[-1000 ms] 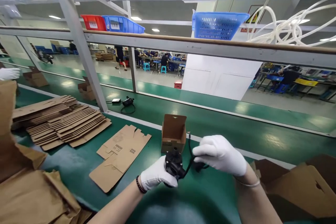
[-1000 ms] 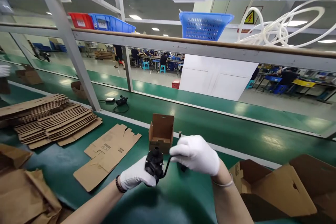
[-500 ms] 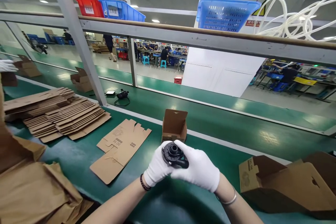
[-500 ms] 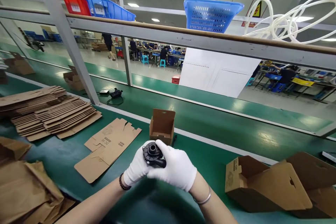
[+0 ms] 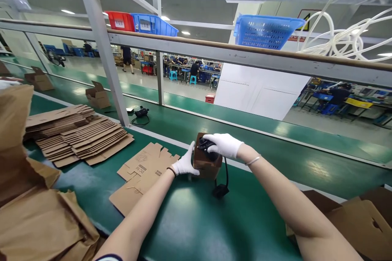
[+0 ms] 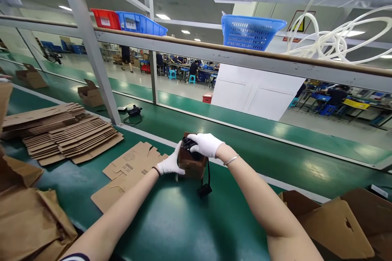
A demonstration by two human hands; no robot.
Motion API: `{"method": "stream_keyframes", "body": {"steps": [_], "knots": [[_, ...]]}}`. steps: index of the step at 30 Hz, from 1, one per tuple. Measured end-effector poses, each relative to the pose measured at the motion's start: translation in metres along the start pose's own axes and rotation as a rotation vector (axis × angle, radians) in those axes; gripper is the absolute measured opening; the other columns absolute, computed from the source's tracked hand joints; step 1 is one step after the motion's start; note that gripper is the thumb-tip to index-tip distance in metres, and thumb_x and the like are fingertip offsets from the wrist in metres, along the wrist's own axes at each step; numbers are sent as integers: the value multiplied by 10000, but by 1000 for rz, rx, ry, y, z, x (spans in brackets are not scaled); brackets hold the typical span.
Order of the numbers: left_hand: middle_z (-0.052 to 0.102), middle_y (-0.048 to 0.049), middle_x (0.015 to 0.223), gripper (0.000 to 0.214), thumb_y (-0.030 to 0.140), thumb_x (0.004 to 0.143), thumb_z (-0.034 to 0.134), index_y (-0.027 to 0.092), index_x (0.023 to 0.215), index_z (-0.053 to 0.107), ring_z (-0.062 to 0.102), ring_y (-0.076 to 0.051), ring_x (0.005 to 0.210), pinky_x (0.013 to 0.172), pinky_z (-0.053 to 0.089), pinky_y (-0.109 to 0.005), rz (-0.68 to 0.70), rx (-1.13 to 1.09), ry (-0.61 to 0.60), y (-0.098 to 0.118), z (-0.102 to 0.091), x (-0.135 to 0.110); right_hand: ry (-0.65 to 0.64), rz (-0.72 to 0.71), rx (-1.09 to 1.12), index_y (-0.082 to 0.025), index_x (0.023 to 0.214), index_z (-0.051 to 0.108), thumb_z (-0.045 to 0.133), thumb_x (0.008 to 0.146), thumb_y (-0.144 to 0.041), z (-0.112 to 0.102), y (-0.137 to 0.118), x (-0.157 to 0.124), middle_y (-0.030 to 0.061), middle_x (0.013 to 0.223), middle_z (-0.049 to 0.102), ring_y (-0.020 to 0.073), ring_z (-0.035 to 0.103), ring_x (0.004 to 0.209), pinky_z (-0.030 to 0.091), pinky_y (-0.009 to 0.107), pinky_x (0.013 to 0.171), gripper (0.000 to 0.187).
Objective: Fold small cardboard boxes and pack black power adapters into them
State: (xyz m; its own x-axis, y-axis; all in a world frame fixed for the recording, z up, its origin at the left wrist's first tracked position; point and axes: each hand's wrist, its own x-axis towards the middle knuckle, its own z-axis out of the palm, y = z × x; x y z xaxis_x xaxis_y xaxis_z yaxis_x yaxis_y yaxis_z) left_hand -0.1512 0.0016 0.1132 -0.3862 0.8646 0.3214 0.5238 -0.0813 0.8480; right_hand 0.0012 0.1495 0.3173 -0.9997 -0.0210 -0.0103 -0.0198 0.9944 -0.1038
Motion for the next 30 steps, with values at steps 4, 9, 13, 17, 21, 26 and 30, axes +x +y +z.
{"method": "stream_keyframes", "body": {"steps": [4,9,13,17,21,26,30], "knots": [[235,-226,1562,1451,325,487,886,156,1535,-102,256,-405,1431,1174,252,-517,46,-4,13,0,11,-1,-290,-41,-108,-298,1287,632,665,808,-361,18,-2,35,60,1089,713,265,675,929,489,312,736,484],[108,-194,1607,1438,304,479,875,166,1540,-87,123,-402,1474,1202,188,-517,-4,19,45,-7,13,-8,-538,-92,-89,-274,1085,752,825,624,-250,50,-6,68,7,879,745,231,685,792,490,308,730,467],[111,-192,1609,1421,310,496,862,164,1542,-88,143,-400,1472,1200,206,-508,-36,31,57,-7,17,-10,-573,-87,-23,-240,939,777,829,599,-160,74,-9,83,-36,747,728,166,655,643,489,263,667,353],[172,-178,1596,1384,317,522,838,174,1542,-88,208,-387,1459,1186,251,-504,-39,71,55,1,20,-9,-540,-56,9,-229,882,766,817,614,-130,84,-15,81,-33,785,734,162,665,678,489,234,657,290],[199,-195,1575,1349,300,523,822,162,1544,-49,204,-403,1453,1186,237,-533,-26,153,61,15,12,-20,-316,24,7,-226,1174,673,636,873,-324,73,-8,33,70,1120,699,228,666,966,490,287,808,318],[182,-215,1567,1170,288,583,791,151,1532,120,177,-434,1446,1176,206,-566,211,596,100,72,-1,-29,-42,41,117,-229,1077,702,504,886,-226,94,19,-66,74,1114,685,231,646,997,481,331,873,275],[508,-189,1383,707,89,687,640,146,1372,472,480,-365,1278,1067,381,-488,183,967,-325,128,14,4,-160,-18,260,-242,1222,647,755,658,-296,148,16,-92,89,1236,650,299,604,1115,479,375,929,577]]}}
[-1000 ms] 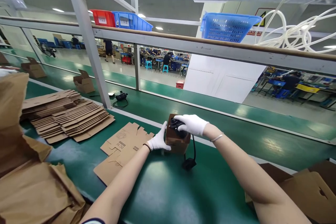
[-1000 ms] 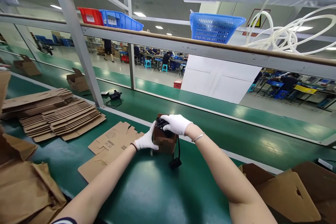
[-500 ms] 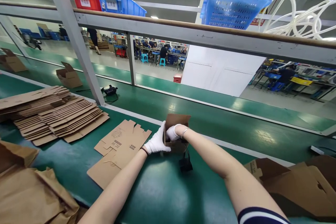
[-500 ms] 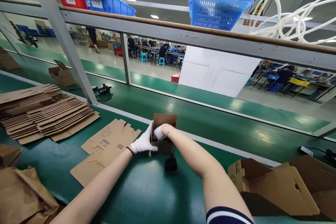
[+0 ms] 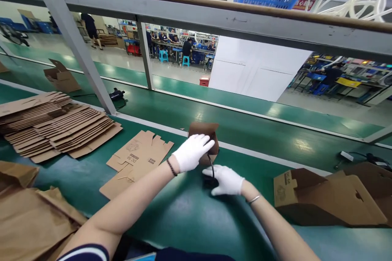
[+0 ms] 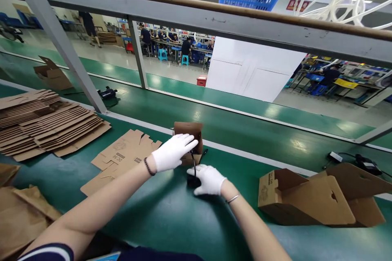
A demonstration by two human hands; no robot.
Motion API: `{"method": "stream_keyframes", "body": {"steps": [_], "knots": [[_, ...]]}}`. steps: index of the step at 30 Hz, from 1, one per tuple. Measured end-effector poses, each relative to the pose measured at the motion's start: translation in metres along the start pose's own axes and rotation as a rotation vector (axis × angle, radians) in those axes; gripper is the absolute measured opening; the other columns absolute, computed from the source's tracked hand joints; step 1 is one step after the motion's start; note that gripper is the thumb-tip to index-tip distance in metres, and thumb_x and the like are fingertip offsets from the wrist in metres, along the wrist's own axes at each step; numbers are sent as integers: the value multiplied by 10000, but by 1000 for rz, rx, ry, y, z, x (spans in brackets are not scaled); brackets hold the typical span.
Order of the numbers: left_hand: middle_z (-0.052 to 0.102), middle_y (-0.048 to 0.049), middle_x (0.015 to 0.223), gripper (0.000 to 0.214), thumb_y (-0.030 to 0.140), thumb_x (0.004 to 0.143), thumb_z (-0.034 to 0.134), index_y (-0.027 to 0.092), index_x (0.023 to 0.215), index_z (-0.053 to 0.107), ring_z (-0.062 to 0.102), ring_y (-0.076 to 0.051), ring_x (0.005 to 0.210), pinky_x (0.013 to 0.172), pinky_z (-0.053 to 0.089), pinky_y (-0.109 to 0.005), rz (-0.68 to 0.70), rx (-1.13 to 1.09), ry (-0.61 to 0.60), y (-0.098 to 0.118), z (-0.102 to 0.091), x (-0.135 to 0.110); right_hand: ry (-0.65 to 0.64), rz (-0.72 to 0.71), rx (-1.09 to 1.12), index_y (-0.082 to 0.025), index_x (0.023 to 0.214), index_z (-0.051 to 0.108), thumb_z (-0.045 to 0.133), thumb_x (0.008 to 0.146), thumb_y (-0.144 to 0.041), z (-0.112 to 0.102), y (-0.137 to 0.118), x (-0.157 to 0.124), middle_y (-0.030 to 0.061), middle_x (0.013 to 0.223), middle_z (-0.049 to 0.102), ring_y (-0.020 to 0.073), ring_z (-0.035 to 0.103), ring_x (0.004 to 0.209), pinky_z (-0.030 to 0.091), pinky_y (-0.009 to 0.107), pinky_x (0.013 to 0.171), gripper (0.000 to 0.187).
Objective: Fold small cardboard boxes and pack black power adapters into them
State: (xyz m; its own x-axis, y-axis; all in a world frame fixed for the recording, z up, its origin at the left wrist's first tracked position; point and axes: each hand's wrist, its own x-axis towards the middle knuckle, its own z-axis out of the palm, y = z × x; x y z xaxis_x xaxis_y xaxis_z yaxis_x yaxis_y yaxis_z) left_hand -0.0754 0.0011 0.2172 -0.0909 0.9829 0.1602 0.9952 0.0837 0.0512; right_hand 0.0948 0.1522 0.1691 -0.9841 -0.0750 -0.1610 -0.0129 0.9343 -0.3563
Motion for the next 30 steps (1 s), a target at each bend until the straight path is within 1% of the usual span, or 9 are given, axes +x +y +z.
{"method": "stream_keyframes", "body": {"steps": [4,9,13,16,18,20,24,27,30], "knots": [[716,-177,899,248,125,699,689,134,945,716,676,-350,925,839,510,-470,-175,123,-368,11,-6,36,178,317,494,-177,947,673,605,799,-470,23,6,6,56,869,701,219,659,790,534,328,714,335],[727,-180,882,205,185,744,671,153,939,726,691,-339,893,799,506,-432,-189,185,-413,0,7,39,74,381,930,-163,814,569,649,692,-564,-4,22,-17,4,670,595,147,554,542,465,259,441,426],[713,-210,959,613,201,675,711,118,1268,583,687,-343,867,755,502,-410,-197,221,-401,-4,10,36,84,529,292,-189,824,649,666,762,-395,-30,17,-39,26,705,663,204,642,671,504,284,574,216],[711,-181,1021,683,206,622,750,211,1284,583,684,-341,872,754,494,-408,-170,233,-418,-4,10,38,405,603,-320,-245,1026,696,608,866,-312,-38,12,-45,74,978,735,281,678,929,527,309,677,195],[718,-158,1017,630,224,606,775,258,1219,633,684,-335,868,759,490,-410,-149,236,-423,-3,10,40,667,427,-549,-250,1167,656,538,923,-241,-37,11,-43,91,1170,698,307,625,1115,545,324,746,271],[724,-146,999,622,232,575,810,278,1177,663,685,-332,854,765,488,-418,-119,237,-419,-2,11,41,793,-12,-681,-246,1228,614,499,920,-123,-33,12,-34,77,1219,677,281,597,1177,541,374,876,351],[733,-124,991,610,248,511,862,297,1098,702,672,-332,887,834,462,-450,-36,235,-386,0,14,39,691,-720,-690,-252,1234,554,501,867,-21,-25,15,-9,44,1168,680,251,580,1214,534,445,942,437],[735,-128,948,484,229,523,846,240,993,732,663,-316,892,850,451,-430,0,240,-357,2,18,36,633,-693,-496,-214,1233,530,469,894,-86,-24,14,9,95,1203,657,249,518,1294,568,379,871,368],[726,-136,830,296,205,590,787,179,881,740,665,-297,805,806,460,-417,-16,249,-328,2,22,34,627,-320,-259,-181,1182,559,503,915,-213,-33,3,23,122,1170,677,228,627,1155,550,351,907,275]]}}
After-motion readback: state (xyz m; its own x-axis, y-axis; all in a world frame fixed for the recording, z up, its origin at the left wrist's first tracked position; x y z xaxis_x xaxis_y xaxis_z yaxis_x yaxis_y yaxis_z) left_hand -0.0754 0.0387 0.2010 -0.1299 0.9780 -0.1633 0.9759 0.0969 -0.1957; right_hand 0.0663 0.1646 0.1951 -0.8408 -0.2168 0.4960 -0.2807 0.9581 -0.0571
